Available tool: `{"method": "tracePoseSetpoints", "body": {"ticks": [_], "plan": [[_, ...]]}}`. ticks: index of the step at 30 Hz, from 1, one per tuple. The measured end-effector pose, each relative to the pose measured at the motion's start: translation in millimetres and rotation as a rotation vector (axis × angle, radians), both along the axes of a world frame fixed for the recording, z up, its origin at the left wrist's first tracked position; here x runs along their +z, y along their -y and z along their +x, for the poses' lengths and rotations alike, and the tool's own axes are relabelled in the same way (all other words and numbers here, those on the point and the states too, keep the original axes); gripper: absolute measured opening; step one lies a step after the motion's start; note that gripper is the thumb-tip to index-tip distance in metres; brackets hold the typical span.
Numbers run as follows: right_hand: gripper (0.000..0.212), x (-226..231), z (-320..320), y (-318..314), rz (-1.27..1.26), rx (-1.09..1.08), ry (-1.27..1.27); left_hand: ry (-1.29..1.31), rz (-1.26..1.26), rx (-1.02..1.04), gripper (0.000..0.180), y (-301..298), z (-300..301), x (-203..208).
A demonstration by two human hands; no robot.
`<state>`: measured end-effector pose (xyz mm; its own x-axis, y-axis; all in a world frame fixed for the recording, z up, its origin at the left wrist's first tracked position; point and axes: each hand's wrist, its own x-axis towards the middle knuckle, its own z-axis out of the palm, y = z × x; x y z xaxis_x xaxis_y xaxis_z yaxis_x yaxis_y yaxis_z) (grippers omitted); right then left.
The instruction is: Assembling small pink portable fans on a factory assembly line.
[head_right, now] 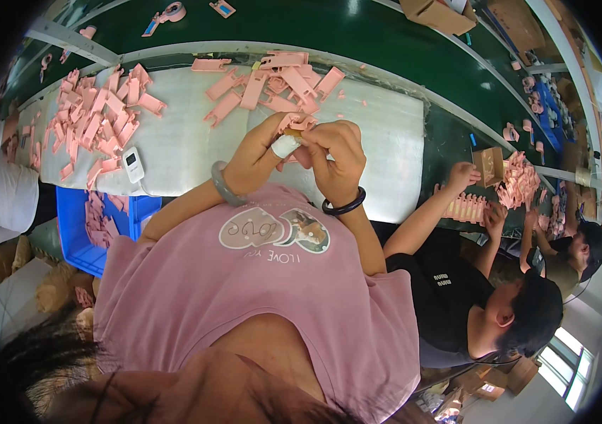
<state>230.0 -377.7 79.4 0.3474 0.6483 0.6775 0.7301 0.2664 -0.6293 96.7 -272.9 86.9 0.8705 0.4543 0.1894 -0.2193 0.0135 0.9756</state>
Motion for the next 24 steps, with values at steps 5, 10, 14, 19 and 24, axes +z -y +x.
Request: {"method": "tracePoseSetpoints", "body": {"ticks": [5,10,14,19,24], "plan": [[0.013,-1.7,-5.7,-1.9,0.011,-0.037,0.005,-0.071,0.036,0.079,0.026,0.9,1.4,-0.7],[0.018,-11.6,-11.1,-3.2,0.003,-0.043,-0.051,-0.118,-0.053,0.073,0.024,1.7,0.6,-2.8],[0.023,-6.1,-5.1,-1.7,-0.065,-0.036,0.112,-0.158,-0.007,0.034,0.024,-1.9,2.0,-9.9],[0.025,-15.9,2.5,-0.8,-0.074,-0.004,0.165,-0.197,-0.058,-0.007,0.022,-4.0,5.9,-9.4],[0.024,-23.1,6.5,-0.6,-0.052,-0.001,0.14,-0.212,-0.186,-0.005,0.021,-0.3,9.0,-14.1]]}}
